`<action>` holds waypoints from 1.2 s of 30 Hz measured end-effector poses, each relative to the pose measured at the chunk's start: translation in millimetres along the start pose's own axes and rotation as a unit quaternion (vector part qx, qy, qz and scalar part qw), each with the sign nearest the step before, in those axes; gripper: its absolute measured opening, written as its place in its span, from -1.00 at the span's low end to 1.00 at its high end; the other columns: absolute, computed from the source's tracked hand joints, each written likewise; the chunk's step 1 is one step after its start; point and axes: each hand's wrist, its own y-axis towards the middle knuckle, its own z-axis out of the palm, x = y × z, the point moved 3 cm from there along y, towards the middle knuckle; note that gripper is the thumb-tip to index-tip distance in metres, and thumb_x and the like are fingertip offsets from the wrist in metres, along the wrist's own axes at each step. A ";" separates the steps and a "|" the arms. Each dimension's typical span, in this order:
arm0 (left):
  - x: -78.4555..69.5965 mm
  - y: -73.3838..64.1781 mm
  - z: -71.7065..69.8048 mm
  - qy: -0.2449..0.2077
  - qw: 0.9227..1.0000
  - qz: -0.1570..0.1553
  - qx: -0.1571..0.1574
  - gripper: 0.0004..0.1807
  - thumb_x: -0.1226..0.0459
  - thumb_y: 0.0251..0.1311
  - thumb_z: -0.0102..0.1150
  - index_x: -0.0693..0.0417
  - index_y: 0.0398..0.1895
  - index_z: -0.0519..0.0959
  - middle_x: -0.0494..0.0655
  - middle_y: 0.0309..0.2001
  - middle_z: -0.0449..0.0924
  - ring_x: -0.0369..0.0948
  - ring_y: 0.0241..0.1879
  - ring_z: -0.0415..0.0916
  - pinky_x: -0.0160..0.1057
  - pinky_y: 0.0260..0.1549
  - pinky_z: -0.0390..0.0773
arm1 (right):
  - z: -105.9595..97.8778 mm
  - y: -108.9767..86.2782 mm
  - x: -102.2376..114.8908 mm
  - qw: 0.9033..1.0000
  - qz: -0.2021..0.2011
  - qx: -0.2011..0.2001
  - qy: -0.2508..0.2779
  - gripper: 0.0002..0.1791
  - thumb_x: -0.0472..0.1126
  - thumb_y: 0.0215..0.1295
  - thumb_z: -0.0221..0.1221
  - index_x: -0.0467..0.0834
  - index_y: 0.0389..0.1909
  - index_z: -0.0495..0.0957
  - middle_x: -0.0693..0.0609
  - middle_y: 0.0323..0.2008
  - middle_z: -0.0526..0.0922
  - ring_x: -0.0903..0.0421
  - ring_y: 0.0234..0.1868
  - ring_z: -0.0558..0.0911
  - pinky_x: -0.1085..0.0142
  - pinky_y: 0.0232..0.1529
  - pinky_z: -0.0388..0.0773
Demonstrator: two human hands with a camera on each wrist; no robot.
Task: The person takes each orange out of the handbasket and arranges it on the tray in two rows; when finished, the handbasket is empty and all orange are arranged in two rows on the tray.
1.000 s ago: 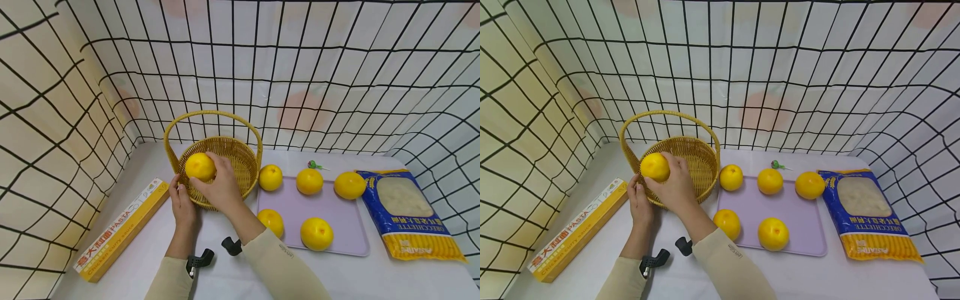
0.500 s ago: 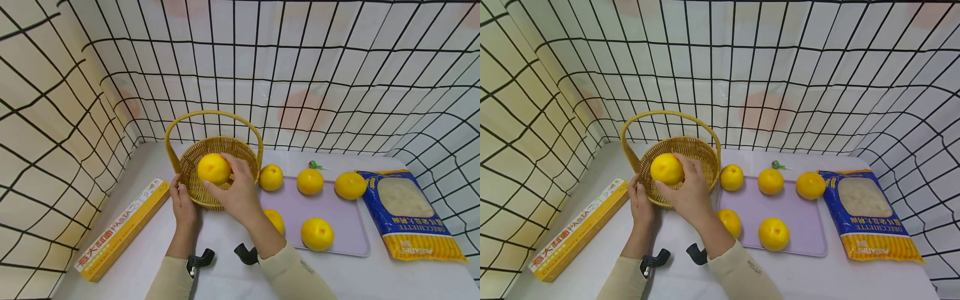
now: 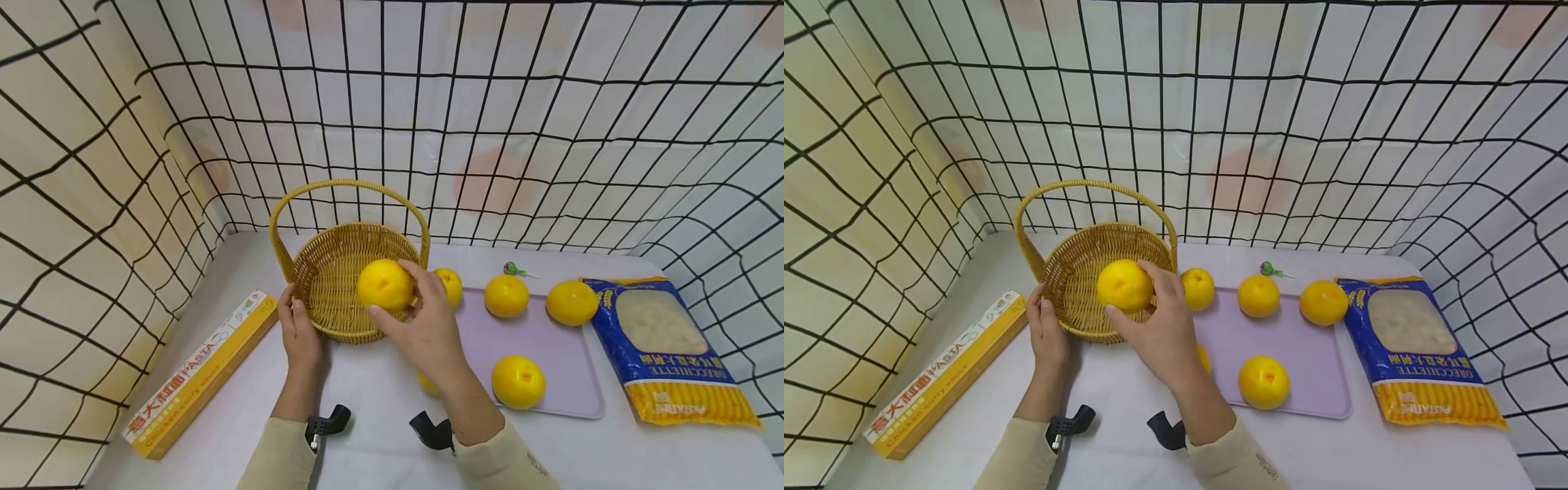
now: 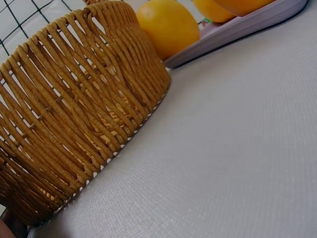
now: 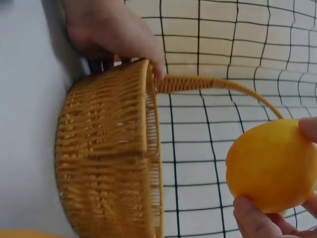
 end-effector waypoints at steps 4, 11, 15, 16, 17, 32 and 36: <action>-0.1 0.8 -0.7 -0.002 1.000 0.004 0.001 -0.48 -0.10 0.60 -0.43 -0.33 0.53 0.13 -0.20 0.59 0.11 -0.15 0.60 0.02 0.05 0.59 0.02 | -10.2 -3.9 -6.6 1.000 0.012 -0.003 -0.009 -0.16 -0.05 0.14 0.48 0.20 0.43 0.31 0.08 0.32 0.35 -0.03 0.32 0.51 0.10 0.26 0.60; 0.3 0.7 -1.6 -0.003 1.000 0.000 0.002 -0.48 -0.10 0.60 -0.43 -0.33 0.53 0.12 -0.22 0.59 0.09 -0.16 0.61 -0.01 0.05 0.60 0.00 | -28.4 -7.9 -14.9 0.999 0.032 -0.012 -0.021 -0.13 -0.05 0.18 0.46 0.11 0.47 0.26 0.07 0.39 0.33 0.00 0.27 0.51 0.08 0.27 0.60; 0.0 0.0 -0.9 -0.004 1.000 -0.003 0.002 -0.47 -0.13 0.59 -0.43 -0.35 0.53 0.12 -0.23 0.59 0.09 -0.18 0.60 0.00 0.03 0.60 0.02 | -41.0 -10.4 -18.3 0.999 0.038 -0.018 -0.021 -0.15 -0.07 0.18 0.45 0.12 0.46 0.27 0.05 0.39 0.34 -0.01 0.26 0.50 0.04 0.28 0.59; -0.6 -0.2 -0.6 -0.005 1.000 -0.001 0.003 -0.48 -0.12 0.59 -0.43 -0.35 0.53 0.12 -0.24 0.59 0.09 -0.18 0.60 0.01 0.02 0.60 0.02 | -44.4 -10.7 -19.3 0.999 0.041 -0.022 -0.022 -0.15 -0.08 0.18 0.45 0.13 0.46 0.27 0.06 0.40 0.34 -0.02 0.26 0.49 0.03 0.28 0.59; -1.2 -0.4 -0.1 -0.005 1.000 0.001 0.003 -0.48 -0.12 0.60 -0.43 -0.35 0.53 0.12 -0.24 0.59 0.10 -0.19 0.60 0.01 0.01 0.60 0.03 | -47.9 -11.0 -20.3 0.998 0.045 -0.025 -0.022 -0.15 -0.08 0.18 0.45 0.13 0.47 0.27 0.06 0.41 0.34 -0.03 0.27 0.48 0.02 0.28 0.58; -1.9 0.2 0.9 -0.004 1.000 0.009 0.003 -0.50 -0.11 0.60 -0.43 -0.38 0.52 0.13 -0.20 0.58 0.12 -0.16 0.59 0.04 0.03 0.59 0.05 | -96.0 -31.9 -29.7 0.990 0.106 -0.068 -0.069 -0.11 0.09 0.22 0.42 0.27 0.52 0.19 0.05 0.44 0.32 -0.05 0.25 0.53 0.32 0.16 0.64; -0.6 -0.1 -0.2 -0.001 1.000 0.006 -0.001 -0.50 -0.11 0.60 -0.43 -0.39 0.52 0.13 -0.21 0.58 0.12 -0.16 0.59 0.04 0.03 0.58 0.05 | -108.2 -34.4 -31.5 0.990 0.097 -0.079 -0.065 -0.12 0.02 0.26 0.41 0.23 0.54 0.18 0.01 0.42 0.32 -0.03 0.26 0.48 0.67 -0.03 0.51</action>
